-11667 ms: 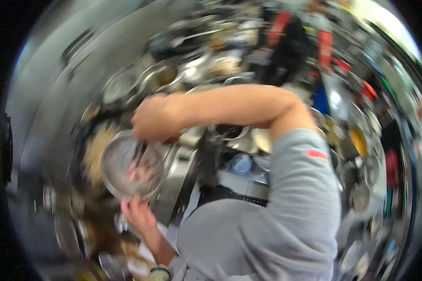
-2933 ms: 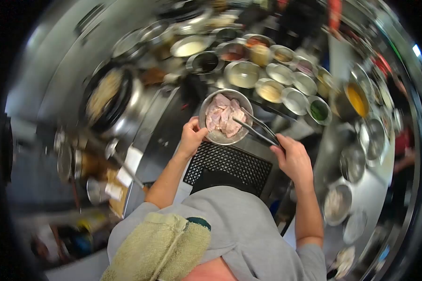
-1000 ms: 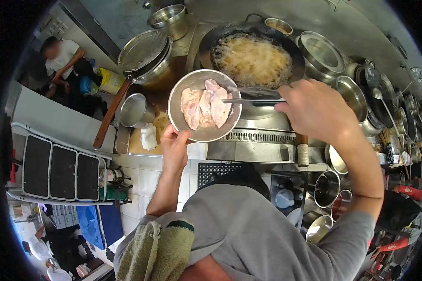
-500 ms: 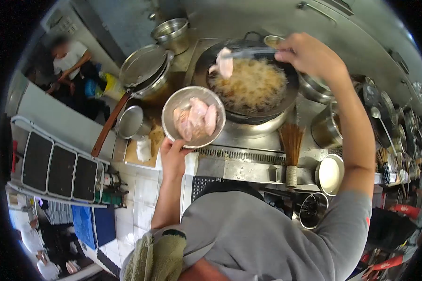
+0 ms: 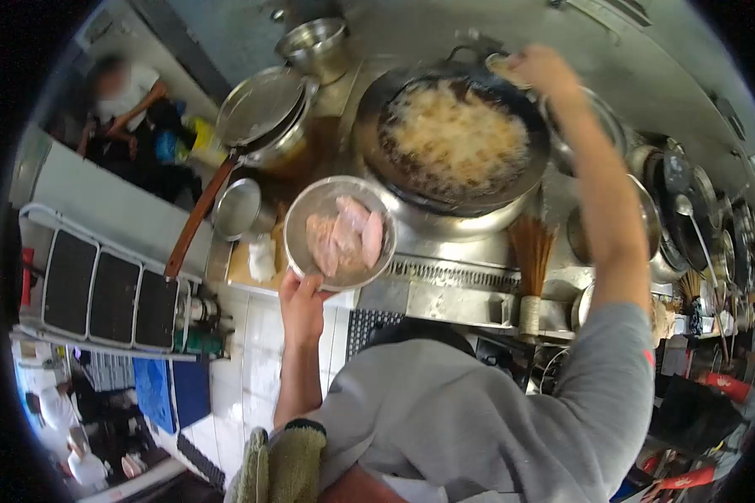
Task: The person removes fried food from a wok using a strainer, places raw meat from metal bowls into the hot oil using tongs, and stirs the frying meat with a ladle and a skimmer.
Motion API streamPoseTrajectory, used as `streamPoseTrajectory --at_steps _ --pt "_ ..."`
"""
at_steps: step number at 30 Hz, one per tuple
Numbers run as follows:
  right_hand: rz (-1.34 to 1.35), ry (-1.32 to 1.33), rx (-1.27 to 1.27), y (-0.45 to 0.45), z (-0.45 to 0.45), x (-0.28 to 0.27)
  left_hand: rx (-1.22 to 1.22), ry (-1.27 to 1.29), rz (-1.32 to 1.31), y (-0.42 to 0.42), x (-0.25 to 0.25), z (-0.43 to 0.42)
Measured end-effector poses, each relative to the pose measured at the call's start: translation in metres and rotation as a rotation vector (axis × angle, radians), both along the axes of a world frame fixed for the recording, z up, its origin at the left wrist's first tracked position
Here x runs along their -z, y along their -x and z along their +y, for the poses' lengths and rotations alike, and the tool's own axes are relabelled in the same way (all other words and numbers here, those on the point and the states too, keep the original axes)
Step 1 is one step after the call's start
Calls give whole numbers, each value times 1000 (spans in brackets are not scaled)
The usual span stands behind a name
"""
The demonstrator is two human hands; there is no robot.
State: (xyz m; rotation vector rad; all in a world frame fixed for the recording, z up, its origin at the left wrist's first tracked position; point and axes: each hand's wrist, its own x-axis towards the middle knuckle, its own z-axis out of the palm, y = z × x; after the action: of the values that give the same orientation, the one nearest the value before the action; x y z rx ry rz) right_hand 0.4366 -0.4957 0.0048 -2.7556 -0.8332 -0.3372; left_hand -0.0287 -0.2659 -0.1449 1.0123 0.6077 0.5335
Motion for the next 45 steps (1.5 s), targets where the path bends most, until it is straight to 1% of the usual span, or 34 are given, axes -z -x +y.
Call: streamPoseTrajectory --at_steps 1,3,5,7,9,10,11,12,13,14,15,17,19,21,22,23,24,25,27,28,29,30,31,32,34,35,36,38,39,40,41,43,44,45 --pt "-18 -71 -111 36 0 -30 -9 -10 20 -1 -10 1" --pt "-11 -38 -263 110 -4 -73 23 5 -22 -2 -6 10" --pt "117 -36 -343 175 -3 -81 38 7 -48 -5 3 22" --pt "180 204 -535 230 15 -89 95 12 -84 -9 9 30" --pt "-42 257 -524 262 23 -56 110 -267 -150 -16 11 31" --pt "-32 343 -473 269 33 -46 130 -335 -165 -17 0 27" --pt "-18 428 -422 271 39 -35 159 -329 -172 -20 2 24" --pt "-94 390 -488 269 42 -25 155 -347 -178 -22 3 21" --pt "-93 392 -466 271 38 -27 145 -368 -186 -25 5 20" --pt "-113 371 -395 274 37 -32 157 -228 -183 -29 8 20" --pt "-132 351 -327 274 35 -40 167 -230 -188 -30 9 21" --pt "-171 203 -335 270 15 -60 137 -90 -138 -31 6 18" --pt "164 293 -314 276 13 -88 103 -86 -155 -32 8 20" --pt "142 338 -339 278 25 -69 127 -88 -133 -32 9 24" --pt "122 377 -347 278 32 -54 128 -86 -142 -34 10 24" --pt "163 439 -377 271 42 -37 122 -172 -184 -35 13 23" --pt "8 369 -495 258 46 -10 117 -259 -225 -37 14 20" --pt "1 370 -487 253 49 -14 123 -260 -234 -39 12 18" --pt "36 444 -493 246 55 -25 117 -77 -93 -41 7 19" --pt "94 404 -482 242 51 -44 116 -60 -111 -42 8 20" --pt "11 270 -551 226 41 -47 119 -65 -115 -44 6 20" --pt "49 212 -525 212 34 -60 99 -52 -91 -46 4 20" --pt "87 156 -503 197 31 -72 75 -38 -68 -48 2 19" --pt "78 158 -510 180 30 -78 51 -8 -80 -49 5 19" --pt "122 86 -348 145 34 -88 26 10 -83 -45 2 18" --pt "35 147 -292 122 40 -79 12 28 -77 -42 0 16" --pt "-52 206 -233 98 49 -58 0 25 -80 -39 -2 15" --pt "-108 378 -62 60 70 -15 -17 20 -53 -30 -5 11" --pt "-181 444 -116 43 76 8 -31 21 -24 -25 -6 9" --pt "-146 521 -103 25 82 31 -27 23 -17 -20 0 10" --pt "-149 516 -110 20 85 44 -35 18 -18 -16 0 8" --pt "-97 503 -35 17 90 60 -58 52 -34 -8 -1 6" --pt "-187 371 -34 19 87 62 -57 51 -38 -3 0 6" --pt "-141 333 6 5 84 60 -72 57 -26 1 0 6"
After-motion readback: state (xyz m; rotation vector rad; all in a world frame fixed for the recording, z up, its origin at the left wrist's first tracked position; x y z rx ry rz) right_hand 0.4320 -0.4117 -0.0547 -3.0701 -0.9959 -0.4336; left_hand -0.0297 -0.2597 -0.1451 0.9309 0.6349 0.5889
